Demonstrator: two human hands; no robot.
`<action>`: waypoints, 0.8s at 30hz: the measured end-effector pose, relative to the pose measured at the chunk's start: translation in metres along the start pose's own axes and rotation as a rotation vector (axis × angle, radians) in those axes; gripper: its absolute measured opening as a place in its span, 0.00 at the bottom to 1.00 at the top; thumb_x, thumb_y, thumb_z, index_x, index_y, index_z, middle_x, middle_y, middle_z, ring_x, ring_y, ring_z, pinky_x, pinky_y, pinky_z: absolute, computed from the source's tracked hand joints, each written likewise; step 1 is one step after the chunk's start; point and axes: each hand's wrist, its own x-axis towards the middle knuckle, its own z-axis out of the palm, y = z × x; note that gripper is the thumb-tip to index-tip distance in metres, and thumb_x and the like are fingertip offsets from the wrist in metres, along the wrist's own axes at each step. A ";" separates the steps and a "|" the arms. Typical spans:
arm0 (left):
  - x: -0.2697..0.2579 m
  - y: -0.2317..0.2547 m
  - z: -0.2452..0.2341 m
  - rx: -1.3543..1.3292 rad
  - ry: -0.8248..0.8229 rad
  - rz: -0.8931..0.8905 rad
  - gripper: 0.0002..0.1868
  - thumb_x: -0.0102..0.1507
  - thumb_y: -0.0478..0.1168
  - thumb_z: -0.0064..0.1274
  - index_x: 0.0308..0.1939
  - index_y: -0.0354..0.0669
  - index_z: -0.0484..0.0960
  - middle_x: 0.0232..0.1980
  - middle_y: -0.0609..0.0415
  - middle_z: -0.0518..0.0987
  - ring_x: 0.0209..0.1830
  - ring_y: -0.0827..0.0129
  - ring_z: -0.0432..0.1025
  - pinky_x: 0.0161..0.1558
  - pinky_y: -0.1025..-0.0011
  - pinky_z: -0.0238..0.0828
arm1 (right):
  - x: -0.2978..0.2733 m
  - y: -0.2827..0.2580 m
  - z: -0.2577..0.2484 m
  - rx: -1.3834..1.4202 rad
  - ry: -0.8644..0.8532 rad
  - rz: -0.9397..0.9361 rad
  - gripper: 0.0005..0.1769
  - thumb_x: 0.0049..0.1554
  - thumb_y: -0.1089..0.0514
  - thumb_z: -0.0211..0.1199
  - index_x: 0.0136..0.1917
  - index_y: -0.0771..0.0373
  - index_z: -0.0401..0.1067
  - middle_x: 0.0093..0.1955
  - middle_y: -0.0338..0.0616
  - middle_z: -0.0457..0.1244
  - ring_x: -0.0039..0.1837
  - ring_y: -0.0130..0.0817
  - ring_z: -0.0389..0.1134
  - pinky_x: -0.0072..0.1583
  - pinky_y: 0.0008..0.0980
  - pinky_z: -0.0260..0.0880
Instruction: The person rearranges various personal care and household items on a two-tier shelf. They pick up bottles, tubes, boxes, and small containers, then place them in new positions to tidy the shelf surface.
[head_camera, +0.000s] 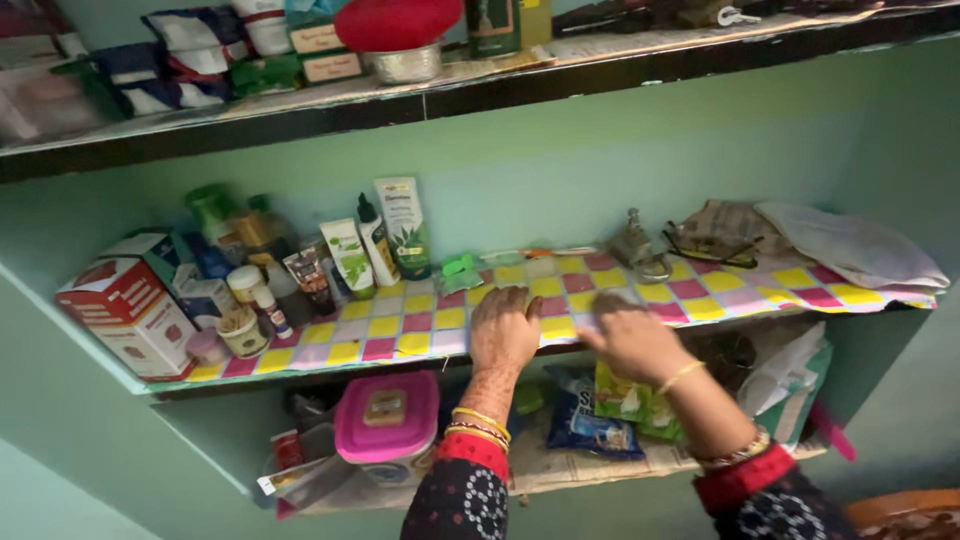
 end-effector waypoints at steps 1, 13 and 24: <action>-0.003 0.000 0.004 0.085 -0.003 0.032 0.18 0.64 0.52 0.53 0.43 0.40 0.85 0.44 0.47 0.83 0.50 0.48 0.75 0.51 0.52 0.70 | -0.006 0.016 -0.005 -0.004 0.041 0.033 0.40 0.62 0.26 0.45 0.53 0.64 0.76 0.55 0.57 0.70 0.59 0.53 0.71 0.61 0.50 0.70; 0.000 -0.003 0.011 0.167 -0.126 -0.019 0.21 0.65 0.56 0.51 0.39 0.42 0.86 0.51 0.48 0.84 0.55 0.48 0.75 0.54 0.52 0.70 | 0.104 0.062 -0.043 0.140 0.212 0.297 0.33 0.59 0.33 0.52 0.52 0.64 0.79 0.58 0.64 0.68 0.62 0.61 0.69 0.64 0.52 0.68; -0.002 -0.006 0.020 0.143 -0.025 -0.023 0.18 0.62 0.49 0.52 0.50 0.44 0.85 0.51 0.48 0.84 0.54 0.50 0.77 0.55 0.51 0.70 | 0.122 0.069 -0.042 0.087 0.221 0.273 0.37 0.53 0.30 0.59 0.49 0.70 0.79 0.50 0.66 0.70 0.55 0.60 0.73 0.59 0.51 0.74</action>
